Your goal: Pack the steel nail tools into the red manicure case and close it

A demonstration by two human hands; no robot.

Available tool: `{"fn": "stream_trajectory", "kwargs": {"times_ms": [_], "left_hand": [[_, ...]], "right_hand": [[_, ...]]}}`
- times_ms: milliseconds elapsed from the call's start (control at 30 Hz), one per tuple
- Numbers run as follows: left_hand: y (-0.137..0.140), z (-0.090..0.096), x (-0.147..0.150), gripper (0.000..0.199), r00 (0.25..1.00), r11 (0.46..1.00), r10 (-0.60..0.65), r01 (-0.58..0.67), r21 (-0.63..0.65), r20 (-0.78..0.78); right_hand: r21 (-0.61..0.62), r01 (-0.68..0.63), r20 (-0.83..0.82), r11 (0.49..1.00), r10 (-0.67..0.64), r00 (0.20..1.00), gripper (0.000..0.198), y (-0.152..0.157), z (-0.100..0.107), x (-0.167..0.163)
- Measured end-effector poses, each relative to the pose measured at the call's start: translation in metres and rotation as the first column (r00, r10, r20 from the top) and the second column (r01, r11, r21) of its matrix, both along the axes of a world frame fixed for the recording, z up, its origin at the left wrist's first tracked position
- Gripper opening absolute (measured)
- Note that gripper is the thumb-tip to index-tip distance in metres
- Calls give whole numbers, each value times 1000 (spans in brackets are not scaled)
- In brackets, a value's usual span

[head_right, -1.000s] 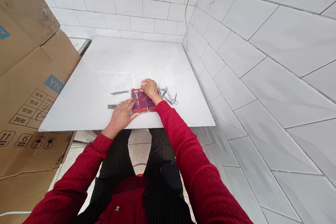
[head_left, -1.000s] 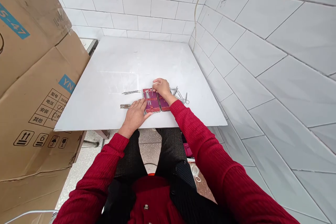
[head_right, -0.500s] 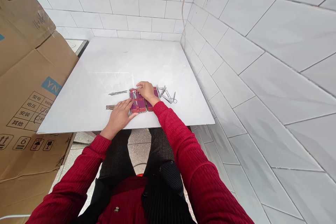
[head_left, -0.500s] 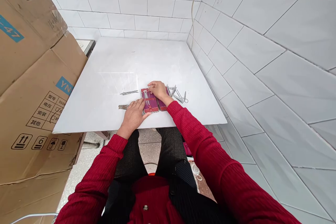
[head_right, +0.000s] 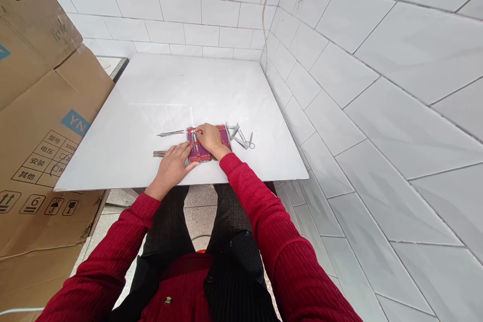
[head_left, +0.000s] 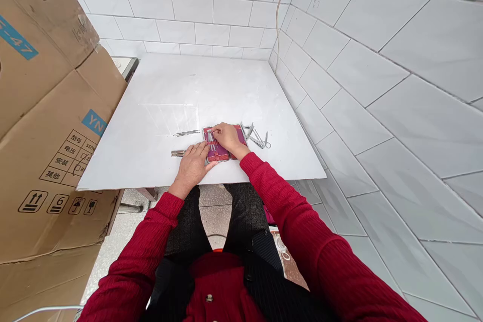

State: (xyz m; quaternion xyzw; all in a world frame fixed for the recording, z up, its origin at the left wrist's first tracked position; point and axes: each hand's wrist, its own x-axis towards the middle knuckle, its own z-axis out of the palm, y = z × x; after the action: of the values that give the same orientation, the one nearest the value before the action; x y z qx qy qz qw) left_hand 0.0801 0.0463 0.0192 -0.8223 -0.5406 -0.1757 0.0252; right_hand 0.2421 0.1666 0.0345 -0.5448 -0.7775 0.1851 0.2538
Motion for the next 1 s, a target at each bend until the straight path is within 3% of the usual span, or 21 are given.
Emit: {"fn": "stream_trajectory", "kwargs": {"times_ms": [233,333,433,500,733,1000], "left_hand": [[1,0,1,63,1000,1000,11,-11,-21,-4],[1,1,1,63,1000,1000,15,-15,-25,-3],[0,2,1,62,1000,1000,6,-6,-19,-1],[-1,2,1,60,1000,1000,-2,2,-11,-1],[0,0,0,60,1000,1000,2,-2,4,-1],[1,-2,0,61,1000,1000,10,-10,-2,4]], "right_hand": [[79,-25,-59,997,30,998,23,-11,-11,2],[104,-17,-264,994,44,964,23,-14,-18,6],[106,103,-497,989,-37,867,27,-14,-24,11],[90,170,-560,981,-91,824,27,-13,-25,14],[-17,152,-493,988,-141,859,27,-15,-21,14],[37,145,-434,989,-114,894,34,-21,-20,15]]}}
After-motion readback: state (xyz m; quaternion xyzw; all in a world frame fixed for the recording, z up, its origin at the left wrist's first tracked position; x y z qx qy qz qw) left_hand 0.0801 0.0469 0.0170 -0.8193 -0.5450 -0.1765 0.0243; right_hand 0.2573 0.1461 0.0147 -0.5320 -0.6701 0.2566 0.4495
